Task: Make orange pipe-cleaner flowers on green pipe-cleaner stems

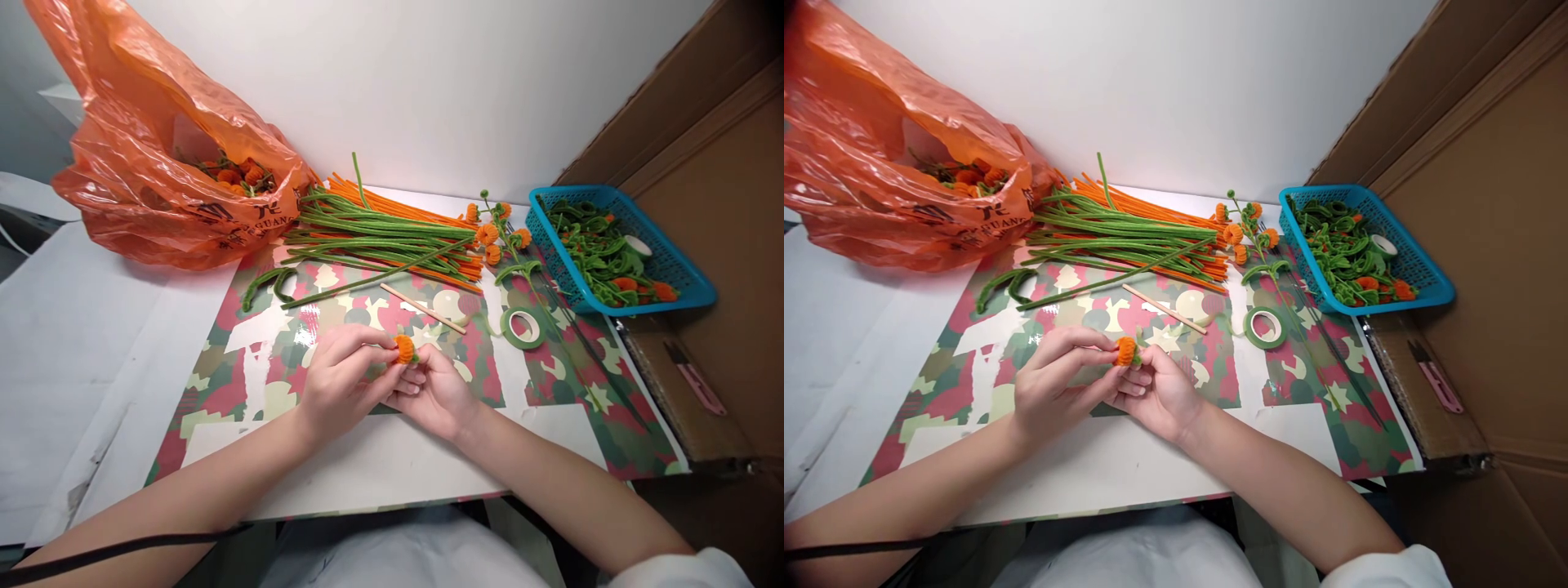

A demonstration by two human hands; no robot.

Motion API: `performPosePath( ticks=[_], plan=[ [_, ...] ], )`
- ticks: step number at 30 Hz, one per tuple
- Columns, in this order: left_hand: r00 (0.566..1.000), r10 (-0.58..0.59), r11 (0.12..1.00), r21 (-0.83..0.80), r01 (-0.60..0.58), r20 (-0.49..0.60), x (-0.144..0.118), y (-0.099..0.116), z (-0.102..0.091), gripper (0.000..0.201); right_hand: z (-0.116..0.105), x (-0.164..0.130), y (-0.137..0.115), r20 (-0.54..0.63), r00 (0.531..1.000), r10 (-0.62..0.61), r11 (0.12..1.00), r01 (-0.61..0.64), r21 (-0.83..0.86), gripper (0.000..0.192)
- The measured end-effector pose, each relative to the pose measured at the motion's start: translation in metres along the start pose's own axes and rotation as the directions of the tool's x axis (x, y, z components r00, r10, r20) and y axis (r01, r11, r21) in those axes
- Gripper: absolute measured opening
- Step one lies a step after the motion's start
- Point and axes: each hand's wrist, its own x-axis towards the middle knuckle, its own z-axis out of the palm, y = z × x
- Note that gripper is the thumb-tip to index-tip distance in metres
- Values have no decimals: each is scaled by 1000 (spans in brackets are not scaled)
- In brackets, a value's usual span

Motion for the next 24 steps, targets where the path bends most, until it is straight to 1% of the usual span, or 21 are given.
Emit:
performPosePath(
  ticks=[3, 5, 7, 8, 9, 11, 13, 15, 16, 17, 20, 22, 24],
  plan=[
    [1000, -9, 1000, -16, 10, 9, -1, 0, 0, 11, 1, 0, -2, 14, 1000, -9, 999, 10, -54, 21],
    [999, -22, 999, -41, 23, 28, 0, 0, -1, 12, 0, -1, -4, 28, 999, -43, 992, 46, -116, 23],
    [997, -56, 996, -70, 59, 50, 1, -1, -3, 16, -1, -3, -6, 48, 991, -122, 968, 129, -213, 24],
    [994, -84, 992, -86, 89, 63, 1, -1, -4, 22, -1, -4, -6, 65, 982, -175, 941, 186, -282, 23],
    [990, -117, 986, -109, 125, 81, 1, -1, -5, 28, -2, -5, -7, 92, 968, -231, 898, 249, -363, 22],
    [974, -178, 962, -183, 202, 142, 1, 0, -7, 36, -4, -7, -7, 178, 923, -341, 763, 382, -522, 20],
    [947, -221, 922, -268, 281, 232, 2, 1, -8, 32, -6, -9, -8, 265, 868, -421, 590, 484, -647, 21],
    [915, -261, 866, -344, 363, 307, 2, 2, -7, 22, -7, -11, -10, 317, 828, -463, 438, 524, -730, 22],
    [898, -284, 830, -383, 406, 336, 2, 2, -7, 19, -7, -12, -12, 327, 819, -472, 384, 524, -760, 22],
    [879, -310, 785, -424, 451, 362, 2, 2, -7, 18, -8, -13, -13, 334, 815, -473, 343, 520, -782, 21],
    [815, -367, 624, -531, 573, 448, 1, -1, -8, 17, -9, -16, -20, 386, 796, -467, 260, 540, -800, 19],
    [777, -388, 526, -573, 628, 496, 1, -3, -9, 17, -11, -17, -24, 444, 760, -473, 186, 580, -793, 18],
    [741, -400, 431, -602, 672, 540, 2, -4, -9, 19, -13, -17, -26, 494, 715, -494, 105, 614, -782, 17]
  ],
)
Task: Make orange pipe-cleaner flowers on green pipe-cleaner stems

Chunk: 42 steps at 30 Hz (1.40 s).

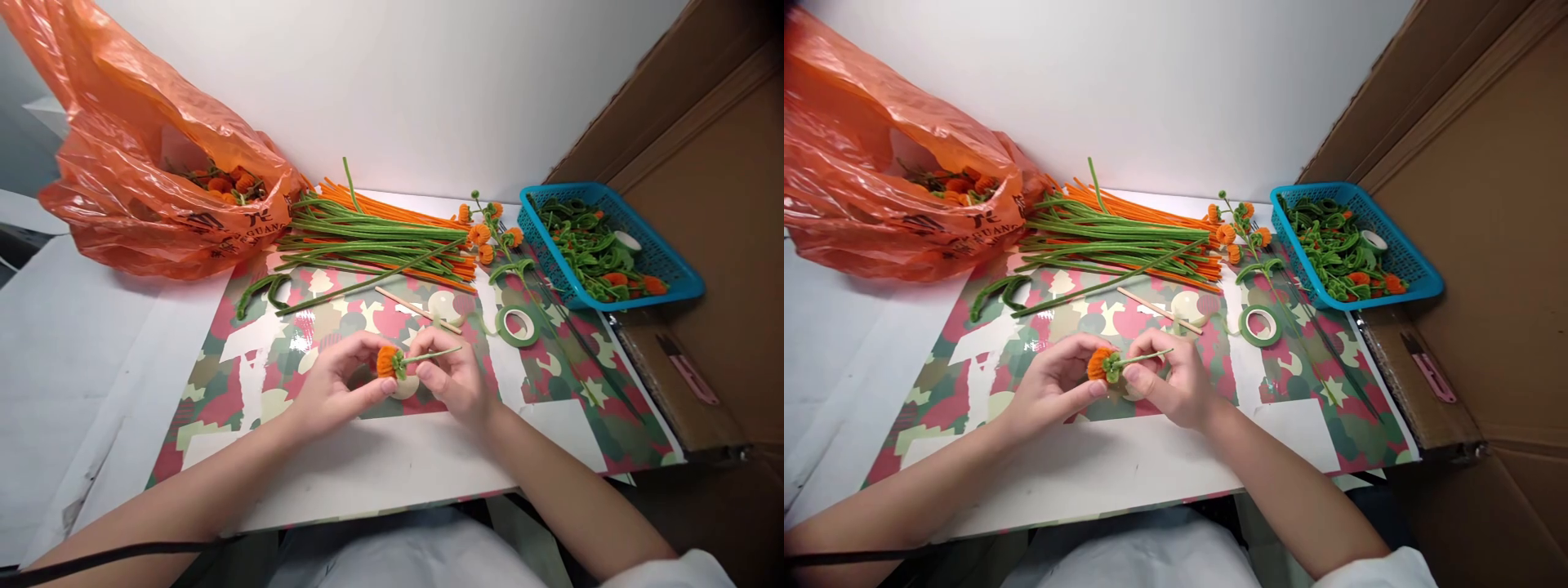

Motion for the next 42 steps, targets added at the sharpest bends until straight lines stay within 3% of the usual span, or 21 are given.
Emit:
performPosePath(
  ticks=[7, 10, 13, 19, 23, 30, 37, 42],
  plan=[
    [985, -169, 963, -211, 170, 23, 2, -3, -3, 33, 3, -3, 1, -118, 990, -78, 991, 64, -115, 11],
    [972, -228, 946, -221, 235, 57, 3, -5, -3, 41, 5, -2, -3, -204, 946, -250, 951, 200, -237, 31],
    [956, -271, 920, -263, 291, 112, 5, -4, -2, 47, 5, 2, -8, -157, 899, -408, 876, 337, -345, 40],
    [920, -327, 873, -304, 382, 218, 7, -2, -1, 46, 4, 7, -11, -22, 867, -498, 775, 433, -460, 11],
    [922, -319, 881, -290, 374, 219, 7, -1, -3, 46, 3, 7, -11, -21, 849, -528, 731, 442, -520, 3],
    [945, -278, 935, -175, 307, 172, 4, -6, -8, 44, 3, 6, -14, -27, 880, -475, 759, 393, -519, 4],
    [993, -77, 997, -25, 80, 85, 5, 6, -7, 33, 5, 5, -15, -98, 921, -377, 836, 293, -465, 7],
    [998, -11, 996, 87, 6, 57, 3, 6, -10, 27, 4, 5, -17, -75, 930, -360, 839, 287, -462, 8]
  ],
)
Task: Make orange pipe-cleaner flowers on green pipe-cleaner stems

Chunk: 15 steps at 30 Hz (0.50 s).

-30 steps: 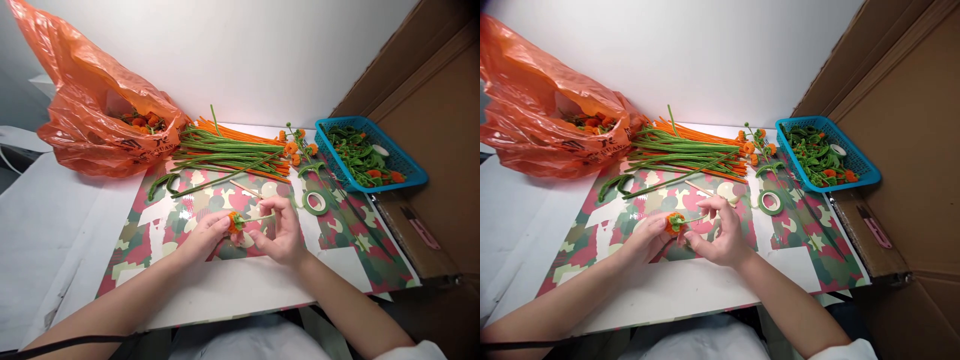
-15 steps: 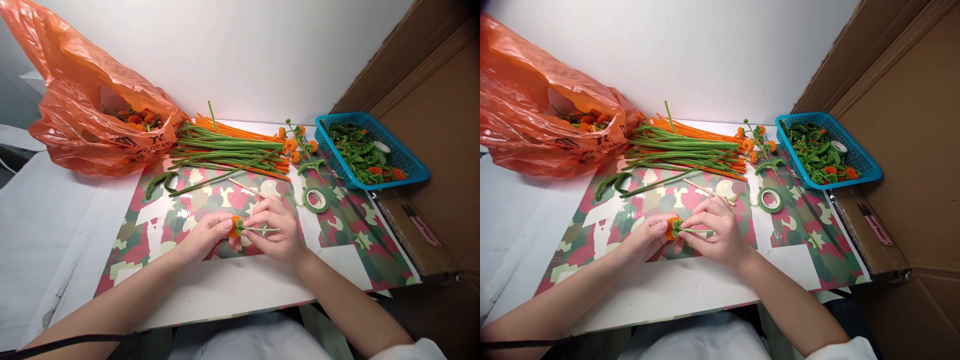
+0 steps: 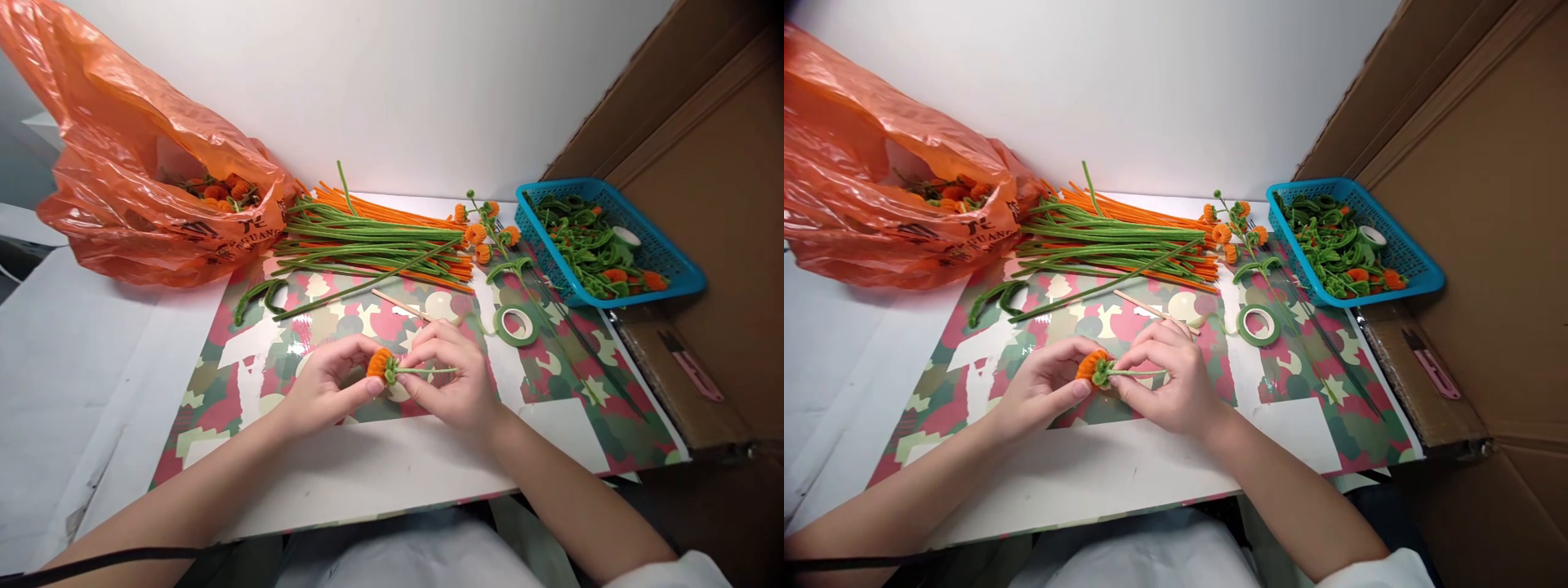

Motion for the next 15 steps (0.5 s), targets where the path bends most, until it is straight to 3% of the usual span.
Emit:
performPosePath(
  ticks=[9, 15],
  plan=[
    [999, -6, 1000, -23, 7, 48, 0, 0, 1, 26, -8, 2, 3, 25, 978, -206, 966, 207, -157, 19],
    [998, -10, 1000, -24, 12, 66, 0, -1, 0, 25, -6, 1, 3, -18, 980, -199, 967, 193, -163, 17]
  ],
)
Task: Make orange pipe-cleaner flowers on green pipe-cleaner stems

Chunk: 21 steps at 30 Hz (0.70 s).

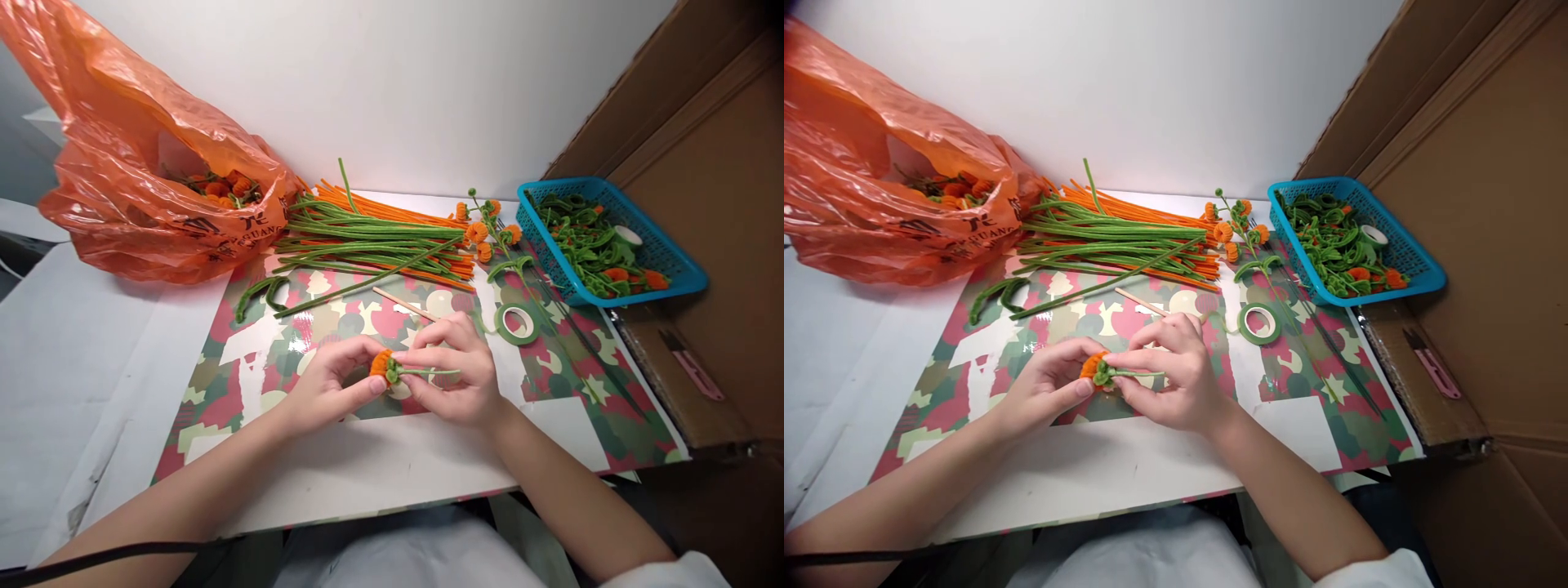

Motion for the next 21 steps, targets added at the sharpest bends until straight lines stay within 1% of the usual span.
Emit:
performPosePath(
  ticks=[3, 6, 11, 13, 16, 18, 21],
  plan=[
    [1000, 1, 1000, 7, -1, -1, 0, 1, 0, 24, 1, 0, -1, -29, 1000, 9, 1000, -9, 7, 16],
    [1000, 14, 1000, 10, -14, -5, 0, 3, 1, 22, 1, 1, -1, -29, 1000, -2, 1000, 2, 26, 10],
    [1000, 21, 1000, 20, -21, -2, 0, 3, 1, 20, 2, 0, -1, -29, 1000, 2, 998, 0, 66, 10],
    [999, 45, 997, 67, -44, -6, 0, 3, 0, 17, 3, 0, -1, -23, 1000, 14, 998, -12, 69, 10],
    [993, 121, 978, 172, -118, -8, 0, 2, -2, 12, 3, -1, -1, -14, 1000, 26, 998, -26, 64, 10],
    [984, 179, 951, 258, -169, -15, 0, 2, -2, 11, 3, -1, -2, -18, 1000, 26, 998, -24, 58, 10],
    [966, 254, 894, 391, -217, -45, 0, 4, -1, 11, 3, 0, -2, -48, 999, 12, 999, -10, 46, 12]
  ],
)
